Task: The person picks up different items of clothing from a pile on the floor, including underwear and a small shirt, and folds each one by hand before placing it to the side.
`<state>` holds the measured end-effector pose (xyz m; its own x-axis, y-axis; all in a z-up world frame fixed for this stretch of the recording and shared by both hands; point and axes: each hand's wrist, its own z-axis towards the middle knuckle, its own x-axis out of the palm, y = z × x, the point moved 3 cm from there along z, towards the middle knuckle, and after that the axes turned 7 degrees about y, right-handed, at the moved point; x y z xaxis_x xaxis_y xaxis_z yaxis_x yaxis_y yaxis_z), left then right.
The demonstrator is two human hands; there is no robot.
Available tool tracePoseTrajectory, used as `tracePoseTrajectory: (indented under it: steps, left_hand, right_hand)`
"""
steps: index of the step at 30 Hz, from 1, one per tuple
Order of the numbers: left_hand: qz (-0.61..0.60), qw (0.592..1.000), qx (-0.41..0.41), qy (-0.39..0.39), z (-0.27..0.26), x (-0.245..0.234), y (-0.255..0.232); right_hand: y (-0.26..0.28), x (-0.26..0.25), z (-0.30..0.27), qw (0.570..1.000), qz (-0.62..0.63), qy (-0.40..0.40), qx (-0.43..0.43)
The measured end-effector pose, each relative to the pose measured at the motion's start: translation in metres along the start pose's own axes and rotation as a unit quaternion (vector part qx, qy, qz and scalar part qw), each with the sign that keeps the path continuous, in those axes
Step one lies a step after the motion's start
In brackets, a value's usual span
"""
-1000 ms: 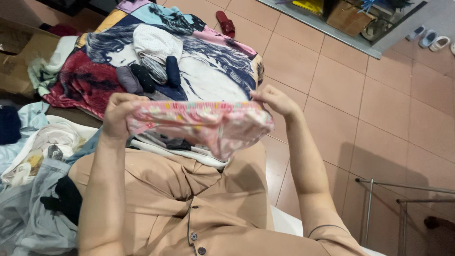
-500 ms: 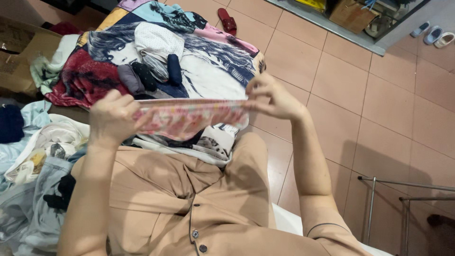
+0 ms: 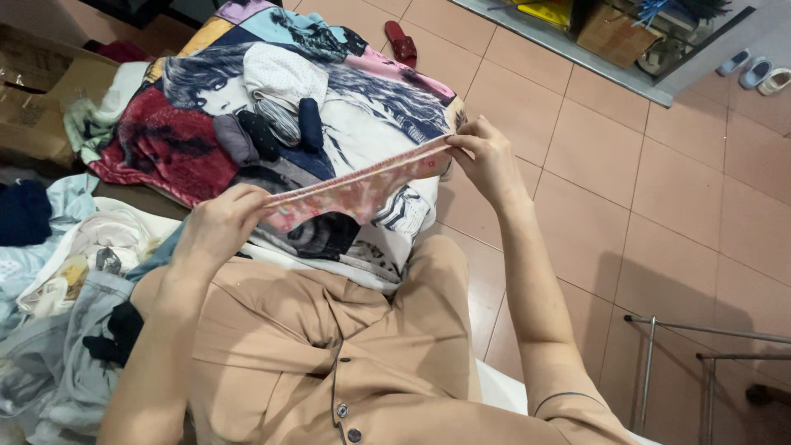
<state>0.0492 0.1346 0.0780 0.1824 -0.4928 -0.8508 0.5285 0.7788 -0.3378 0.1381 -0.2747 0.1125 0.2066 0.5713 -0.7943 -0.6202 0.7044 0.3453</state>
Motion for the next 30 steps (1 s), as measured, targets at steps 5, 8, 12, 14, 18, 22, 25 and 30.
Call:
tracePoseTrajectory:
  steps: [5,8,12,14,18,22,25,30]
  left_hand:
    - [-0.044,0.999,-0.017,-0.026,-0.001,-0.001,0.006]
    - [-0.148,0.984,-0.094,-0.014,0.003,0.008,0.005]
    - [-0.401,0.89,-0.206,-0.062,0.02,0.059,-0.028]
    - [-0.462,0.858,-0.219,-0.045,0.03,0.081,-0.05]
    - [-0.504,0.844,-0.181,-0.028,0.036,0.086,-0.078]
    - [-0.283,0.951,-0.018,-0.119,0.031,0.056,-0.093]
    - [-0.179,0.979,0.049,-0.083,0.031,0.064,-0.086]
    - [-0.201,0.979,-0.008,0.019,0.0,0.082,-0.066]
  right_hand:
    - [-0.004,0.0,-0.003,1.0,0.003,-0.004,0.013]
    - [0.003,0.003,0.007,0.998,0.017,-0.049,0.044]
    - [0.074,0.028,0.009,0.995,0.079,-0.056,-0.014]
    - [0.119,0.047,-0.011,0.956,0.268,0.108,0.053]
    - [0.147,0.063,-0.012,0.97,0.198,0.098,0.099]
    - [0.127,0.048,-0.002,0.939,0.294,0.153,0.09]
    - [0.122,0.018,0.004,0.922,0.344,0.176,-0.011]
    - [0.103,-0.03,0.006,0.928,0.309,0.204,-0.036]
